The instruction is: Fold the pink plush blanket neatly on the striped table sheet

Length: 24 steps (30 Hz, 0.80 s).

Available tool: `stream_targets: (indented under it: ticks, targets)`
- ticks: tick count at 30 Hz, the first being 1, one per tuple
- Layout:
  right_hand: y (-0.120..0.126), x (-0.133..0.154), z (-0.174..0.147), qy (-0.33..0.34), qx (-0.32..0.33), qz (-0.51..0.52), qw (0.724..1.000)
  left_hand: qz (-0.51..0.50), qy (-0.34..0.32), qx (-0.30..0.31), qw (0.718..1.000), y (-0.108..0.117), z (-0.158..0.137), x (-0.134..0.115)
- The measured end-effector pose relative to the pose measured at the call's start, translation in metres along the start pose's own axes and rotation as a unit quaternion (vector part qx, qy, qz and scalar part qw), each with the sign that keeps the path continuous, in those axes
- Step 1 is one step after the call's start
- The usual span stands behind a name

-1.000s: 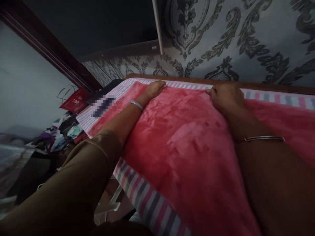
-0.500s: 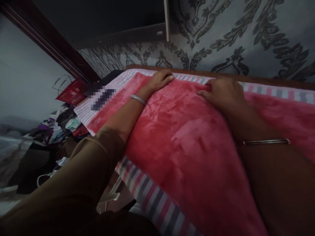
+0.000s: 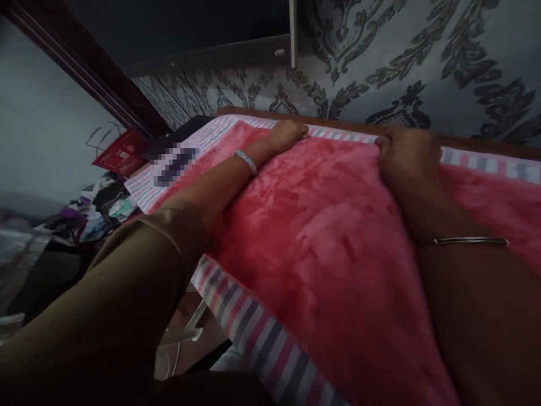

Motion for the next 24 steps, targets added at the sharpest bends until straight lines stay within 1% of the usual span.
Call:
stream_targets:
  ticks: [1, 3, 6, 11, 15, 17, 19, 21, 22, 24]
  targets:
    - [0.000, 0.000, 0.000, 0.005, 0.003, 0.004, 1.000, 0.009, -0.009, 0.015, 1.000, -0.003, 0.001, 0.000]
    - [-0.002, 0.003, 0.000, 0.035, 0.020, 0.006, 0.999, 0.028, -0.024, 0.040, 0.999, -0.007, 0.001, 0.000]
    - [-0.010, 0.006, 0.000, 0.066, 0.047, -0.020, 0.997, 0.031, -0.017, 0.035, 0.999, -0.004, -0.005, -0.002]
    - [-0.013, 0.001, 0.005, 0.048, 0.019, -0.041, 0.998, 0.038, -0.009, 0.009, 0.999, 0.003, -0.011, -0.011]
    - [-0.017, 0.003, 0.006, 0.052, 0.036, -0.059, 0.996, 0.041, -0.002, 0.025, 0.999, 0.008, -0.011, -0.010]
    - [-0.017, 0.004, 0.006, 0.053, 0.044, -0.065, 0.996, 0.029, -0.003, 0.026, 0.999, 0.016, -0.018, -0.003]
    - [-0.017, 0.005, 0.005, 0.052, 0.045, -0.064, 0.996, 0.031, 0.001, 0.011, 0.999, 0.031, -0.036, 0.007]
    - [-0.017, 0.005, 0.004, 0.052, 0.046, -0.060, 0.996, 0.057, 0.030, 0.001, 0.998, 0.050, -0.065, 0.022]
    - [-0.018, 0.005, 0.004, 0.053, 0.049, -0.057, 0.996, 0.075, 0.056, 0.004, 0.996, 0.058, -0.083, 0.030]
    - [-0.021, 0.005, 0.005, 0.057, 0.054, -0.047, 0.996, 0.100, 0.140, 0.033, 0.985, 0.067, -0.120, 0.048]
Point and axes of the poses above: each hand's wrist, its own z-axis towards the middle knuckle, its own y-axis out of the back of the hand, x = y × z, the point moved 9 cm from there along z, towards the middle knuckle, and after that the axes turned 11 degrees about -y, right-handed, at the moved point
